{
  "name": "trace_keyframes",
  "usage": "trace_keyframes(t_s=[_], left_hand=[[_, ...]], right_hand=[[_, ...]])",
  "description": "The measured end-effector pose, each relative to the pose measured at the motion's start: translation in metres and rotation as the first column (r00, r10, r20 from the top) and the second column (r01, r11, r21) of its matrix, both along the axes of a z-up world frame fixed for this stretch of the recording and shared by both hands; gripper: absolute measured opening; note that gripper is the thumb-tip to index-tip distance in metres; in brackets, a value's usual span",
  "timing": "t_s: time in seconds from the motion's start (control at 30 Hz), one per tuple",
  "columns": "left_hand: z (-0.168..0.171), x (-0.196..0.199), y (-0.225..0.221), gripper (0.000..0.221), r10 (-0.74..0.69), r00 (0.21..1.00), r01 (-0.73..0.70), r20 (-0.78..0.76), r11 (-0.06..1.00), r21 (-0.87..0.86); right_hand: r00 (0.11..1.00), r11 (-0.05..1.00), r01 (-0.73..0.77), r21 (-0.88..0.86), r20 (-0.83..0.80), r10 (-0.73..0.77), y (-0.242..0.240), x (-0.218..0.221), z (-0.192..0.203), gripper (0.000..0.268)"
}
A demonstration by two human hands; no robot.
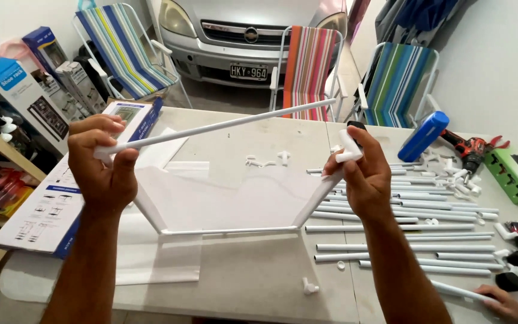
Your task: Assembling a multi-tier fabric and metal shelving unit by connecting poles and joints.
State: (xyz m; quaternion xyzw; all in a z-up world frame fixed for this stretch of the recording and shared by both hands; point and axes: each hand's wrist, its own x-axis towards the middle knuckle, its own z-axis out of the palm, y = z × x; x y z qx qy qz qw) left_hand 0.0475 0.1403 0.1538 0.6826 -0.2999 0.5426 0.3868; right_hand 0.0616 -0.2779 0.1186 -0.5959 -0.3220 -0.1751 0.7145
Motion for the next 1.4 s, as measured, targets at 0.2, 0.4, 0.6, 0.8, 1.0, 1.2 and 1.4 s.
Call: trace_keyframes(t_s=[0.2, 0.4, 0.6, 0.8, 1.0, 1.2, 1.4], left_hand=[[0.021, -0.012, -0.014, 0.025, 0.47, 0.875, -0.483, 0.118, 0.823, 0.298], [0.035, 0.02, -0.124, 0.031, 0.561, 0.827, -0.482, 0.046, 0.663, 0.573], [0.041, 0.085, -0.206, 0.031, 0.446, 0.884, -0.239, -0.14, 0.689, 0.685], [0.087, 0.029, -0.2, 0.013, 0.207, 0.961, -0.03, -0.182, 0.735, 0.677], [0.097, 0.006, -0.198, 0.02, 0.206, 0.974, -0.069, -0.095, 0.666, 0.743], [0.102, -0.006, -0.203, 0.017, 0.18, 0.984, -0.106, -0.015, 0.638, 0.763], [0.076, 0.001, -0.214, 0.008, 0.11, 0.982, -0.185, 0.152, 0.682, 0.707]], right_hand=[[0.998, 0.996, -0.012, 0.089, -0.059, 0.017, 0.01, 0.01, 0.0, 0.039], [0.994, 0.997, 0.072, 0.004, 0.08, -0.072, 0.031, 0.027, -0.012, 0.049], [0.978, 0.983, 0.128, -0.13, 0.181, -0.104, 0.044, 0.014, 0.004, 0.049], [0.978, 0.994, 0.111, -0.006, 0.181, -0.108, 0.031, 0.007, 0.005, 0.037], [0.976, 0.984, -0.04, 0.172, 0.216, 0.002, 0.029, 0.007, 0.01, 0.031], [0.986, 0.966, 0.068, 0.251, 0.132, -0.104, 0.03, 0.007, 0.01, 0.034], [0.989, 0.952, 0.13, 0.279, 0.032, -0.144, 0.024, 0.004, 0.01, 0.036]])
